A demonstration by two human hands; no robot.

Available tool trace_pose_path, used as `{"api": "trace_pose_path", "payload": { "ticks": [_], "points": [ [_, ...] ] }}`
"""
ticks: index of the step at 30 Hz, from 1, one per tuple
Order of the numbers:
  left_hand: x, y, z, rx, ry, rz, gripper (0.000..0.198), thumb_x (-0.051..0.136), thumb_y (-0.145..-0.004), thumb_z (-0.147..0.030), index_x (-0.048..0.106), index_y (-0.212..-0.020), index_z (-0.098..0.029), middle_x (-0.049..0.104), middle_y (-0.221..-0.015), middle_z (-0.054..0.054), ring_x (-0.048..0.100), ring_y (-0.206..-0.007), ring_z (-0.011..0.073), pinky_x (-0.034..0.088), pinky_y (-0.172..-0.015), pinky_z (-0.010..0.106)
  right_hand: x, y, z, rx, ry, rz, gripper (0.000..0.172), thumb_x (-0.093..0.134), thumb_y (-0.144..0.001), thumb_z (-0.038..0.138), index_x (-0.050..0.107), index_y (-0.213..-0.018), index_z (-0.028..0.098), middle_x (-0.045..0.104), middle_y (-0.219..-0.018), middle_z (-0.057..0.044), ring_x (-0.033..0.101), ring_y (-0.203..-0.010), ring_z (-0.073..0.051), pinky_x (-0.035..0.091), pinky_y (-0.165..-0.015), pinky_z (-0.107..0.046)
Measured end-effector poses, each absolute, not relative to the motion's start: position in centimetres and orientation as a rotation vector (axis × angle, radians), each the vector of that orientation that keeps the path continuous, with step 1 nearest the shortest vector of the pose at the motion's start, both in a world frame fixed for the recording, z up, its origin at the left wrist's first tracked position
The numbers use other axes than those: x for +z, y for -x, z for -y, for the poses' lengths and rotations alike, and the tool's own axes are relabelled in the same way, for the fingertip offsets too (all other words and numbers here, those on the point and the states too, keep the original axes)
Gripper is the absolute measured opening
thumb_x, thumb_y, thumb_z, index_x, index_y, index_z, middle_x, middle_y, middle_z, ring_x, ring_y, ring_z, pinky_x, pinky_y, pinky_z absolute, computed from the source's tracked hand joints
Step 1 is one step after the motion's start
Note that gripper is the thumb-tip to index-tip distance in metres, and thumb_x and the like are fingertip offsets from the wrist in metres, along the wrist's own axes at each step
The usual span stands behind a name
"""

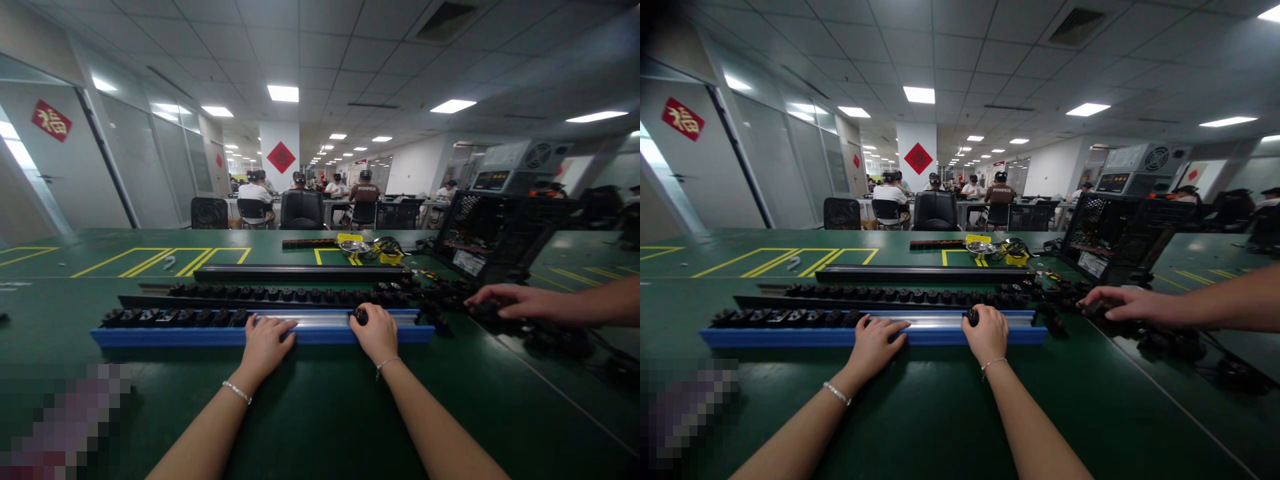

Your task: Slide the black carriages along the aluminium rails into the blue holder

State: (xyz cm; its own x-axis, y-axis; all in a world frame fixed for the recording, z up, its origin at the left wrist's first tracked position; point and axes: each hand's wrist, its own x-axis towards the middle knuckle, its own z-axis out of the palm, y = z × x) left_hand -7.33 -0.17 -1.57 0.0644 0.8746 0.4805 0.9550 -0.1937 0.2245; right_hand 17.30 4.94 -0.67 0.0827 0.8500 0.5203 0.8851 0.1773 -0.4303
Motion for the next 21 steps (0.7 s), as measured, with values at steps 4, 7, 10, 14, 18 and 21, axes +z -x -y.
{"api": "trace_pose_path", "payload": {
  "ticks": [4,7,10,14,18,21],
  "points": [
    [-1.51,7.29,0.21,-0.795,2.180,1.890,0.026,0.047,-0.082,-0.040,0.065,-0.101,-0.037,0.067,-0.086,-0.002,0.056,-0.092,0.0197,0.016,-0.102,0.051,-0.60,-17.51,-5.05,-0.061,1.676,1.735,0.017,0.052,-0.073,0.031,0.058,-0.085,0.020,0.060,-0.081,-0.003,0.051,-0.082,-0.019,0.032,-0.077,-0.031],
    [-1.44,7.29,0.24,-0.792,2.181,1.899,0.026,0.047,-0.082,-0.040,0.065,-0.101,-0.036,0.067,-0.086,-0.001,0.055,-0.092,0.0194,0.017,-0.102,0.050,-0.59,-17.56,-5.05,-0.067,1.679,1.733,0.017,0.052,-0.072,0.031,0.058,-0.084,0.020,0.060,-0.082,-0.003,0.052,-0.082,-0.019,0.032,-0.079,-0.032],
    [-1.37,7.28,0.26,-0.782,2.177,1.906,0.026,0.048,-0.082,-0.040,0.065,-0.101,-0.036,0.068,-0.086,-0.001,0.056,-0.092,0.0195,0.017,-0.102,0.050,-0.61,-17.50,-4.95,-0.094,1.683,1.725,0.017,0.051,-0.072,0.032,0.058,-0.083,0.020,0.060,-0.082,-0.003,0.052,-0.083,-0.020,0.032,-0.079,-0.032],
    [-1.36,7.25,0.23,-0.781,2.175,1.898,0.026,0.047,-0.082,-0.040,0.065,-0.101,-0.036,0.068,-0.086,-0.001,0.056,-0.091,0.0197,0.017,-0.102,0.051,-0.57,-17.42,-4.81,-0.102,1.691,1.723,0.017,0.051,-0.073,0.031,0.057,-0.084,0.020,0.060,-0.082,-0.003,0.052,-0.084,-0.020,0.032,-0.079,-0.032],
    [-1.47,7.29,0.18,-0.792,2.178,1.892,0.026,0.047,-0.082,-0.040,0.065,-0.101,-0.036,0.068,-0.086,-0.001,0.056,-0.091,0.0198,0.017,-0.102,0.051,-0.55,-17.40,-4.83,-0.093,1.698,1.715,0.017,0.051,-0.073,0.032,0.057,-0.084,0.021,0.060,-0.082,-0.003,0.052,-0.084,-0.020,0.033,-0.080,-0.033],
    [-1.54,7.35,0.15,-0.795,2.181,1.891,0.026,0.047,-0.082,-0.040,0.065,-0.101,-0.037,0.067,-0.086,-0.001,0.056,-0.091,0.0199,0.017,-0.102,0.051,-0.65,-17.46,-4.94,-0.103,1.697,1.709,0.017,0.051,-0.073,0.032,0.057,-0.084,0.020,0.060,-0.081,-0.004,0.052,-0.084,-0.020,0.033,-0.081,-0.033]
  ]
}}
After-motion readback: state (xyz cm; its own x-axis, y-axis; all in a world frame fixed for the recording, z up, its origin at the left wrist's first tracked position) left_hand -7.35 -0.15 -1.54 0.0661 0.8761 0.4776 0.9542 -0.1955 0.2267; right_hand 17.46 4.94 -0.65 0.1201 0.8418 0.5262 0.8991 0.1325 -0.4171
